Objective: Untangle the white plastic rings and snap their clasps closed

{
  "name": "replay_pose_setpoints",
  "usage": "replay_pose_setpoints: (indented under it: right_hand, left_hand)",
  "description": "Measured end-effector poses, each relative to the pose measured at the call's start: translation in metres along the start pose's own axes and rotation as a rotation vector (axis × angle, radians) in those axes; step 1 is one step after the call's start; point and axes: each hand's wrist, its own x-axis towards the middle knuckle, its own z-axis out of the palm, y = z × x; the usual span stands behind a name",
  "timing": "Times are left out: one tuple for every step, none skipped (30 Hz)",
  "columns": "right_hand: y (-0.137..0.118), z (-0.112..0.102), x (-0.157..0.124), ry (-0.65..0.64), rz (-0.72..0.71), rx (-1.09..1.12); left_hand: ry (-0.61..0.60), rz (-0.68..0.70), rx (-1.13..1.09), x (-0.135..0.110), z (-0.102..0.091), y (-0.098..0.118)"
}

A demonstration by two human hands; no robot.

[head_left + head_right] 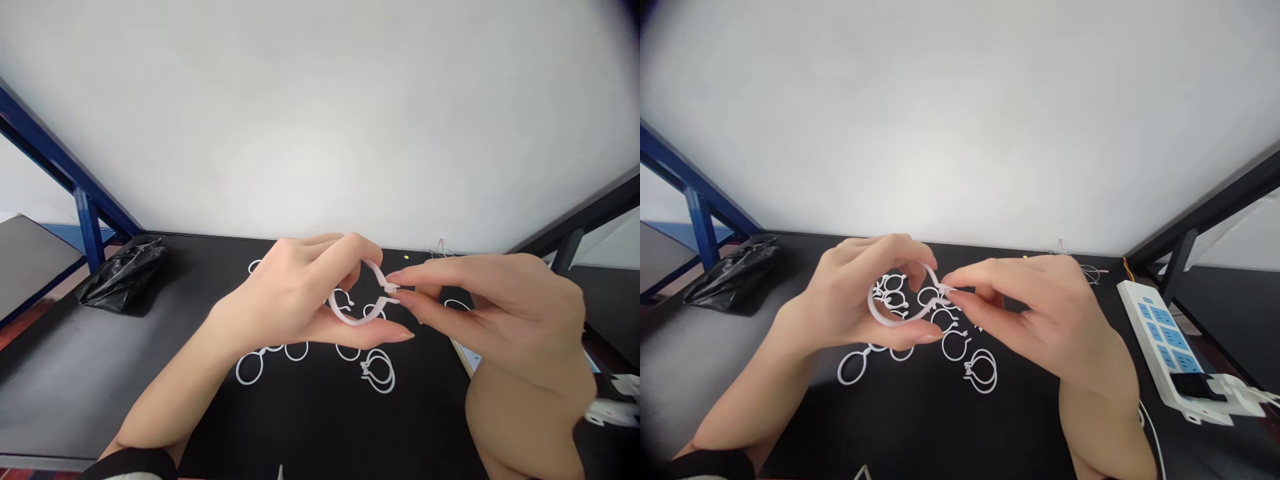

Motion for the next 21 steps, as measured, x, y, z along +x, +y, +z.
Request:
replay_pose_setpoints:
  right_hand:
    - [-0.002, -0.001, -0.001, -0.034, 0.005, -0.017]
    - [-0.004, -0.002, -0.003, -0.077, 0.012, -0.034]
    - [-0.006, -0.004, -0.007, -0.129, 0.026, -0.052]
    - [-0.009, -0.005, -0.011, -0.191, 0.044, -0.071]
    - [-0.013, -0.006, -0.016, -0.255, 0.061, -0.089]
    - [-0.017, -0.008, -0.022, -0.330, 0.091, -0.107]
    - [-0.022, -0.009, -0.028, -0.408, 0.119, -0.120]
    - [-0.026, -0.010, -0.033, -0.473, 0.152, -0.131]
    - [-0.030, -0.010, -0.037, -0.514, 0.178, -0.136]
    - [-0.033, -0.010, -0.040, -0.535, 0.191, -0.139]
    - [-0.035, -0.009, -0.042, -0.543, 0.197, -0.140]
    - [-0.037, -0.008, -0.042, -0.540, 0.192, -0.140]
    - [-0.037, -0.007, -0.043, -0.532, 0.177, -0.136]
    - [-0.037, -0.005, -0.042, -0.523, 0.155, -0.135]
    - [-0.037, -0.004, -0.042, -0.512, 0.122, -0.132]
    - [-0.037, -0.002, -0.042, -0.498, 0.079, -0.132]
    - [-0.037, 0.000, -0.043, -0.481, 0.025, -0.129]
    - [-0.037, 0.001, -0.043, -0.468, -0.032, -0.127]
    - [-0.038, 0.003, -0.044, -0.459, -0.092, -0.119]
    - [-0.039, 0.004, -0.045, -0.455, -0.144, -0.110]
    - [-0.041, 0.005, -0.045, -0.449, -0.184, -0.101]
  left_hand:
    - [0.006, 0.016, 0.003, 0.000, 0.000, 0.000]
    - [0.010, 0.029, 0.010, 0.000, -0.001, 0.000]
    - [0.014, 0.039, 0.019, -0.001, -0.001, 0.001]
    - [0.015, 0.048, 0.027, -0.001, -0.001, 0.001]
    - [0.013, 0.055, 0.032, -0.001, -0.001, 0.002]
    - [0.010, 0.063, 0.032, -0.002, -0.002, 0.002]
    - [0.008, 0.070, 0.029, -0.002, -0.002, 0.003]
    - [0.007, 0.079, 0.023, -0.002, -0.002, 0.004]
    - [0.003, 0.089, 0.018, -0.002, -0.002, 0.005]
    - [0.001, 0.098, 0.016, -0.002, -0.002, 0.007]
    - [0.000, 0.109, 0.017, -0.002, -0.002, 0.008]
    - [-0.001, 0.119, 0.019, -0.001, -0.002, 0.010]
    - [-0.002, 0.121, 0.024, -0.001, -0.002, 0.012]
    - [-0.006, 0.118, 0.029, -0.001, -0.002, 0.014]
    - [-0.017, 0.108, 0.034, -0.001, -0.003, 0.016]
    - [-0.030, 0.092, 0.038, -0.001, -0.003, 0.019]
    - [-0.047, 0.072, 0.042, -0.002, -0.004, 0.021]
    - [-0.063, 0.054, 0.043, -0.003, -0.004, 0.023]
    - [-0.074, 0.043, 0.038, -0.004, -0.005, 0.025]
    - [-0.076, 0.038, 0.027, -0.005, -0.006, 0.027]
    - [-0.072, 0.040, 0.012, -0.006, -0.007, 0.028]
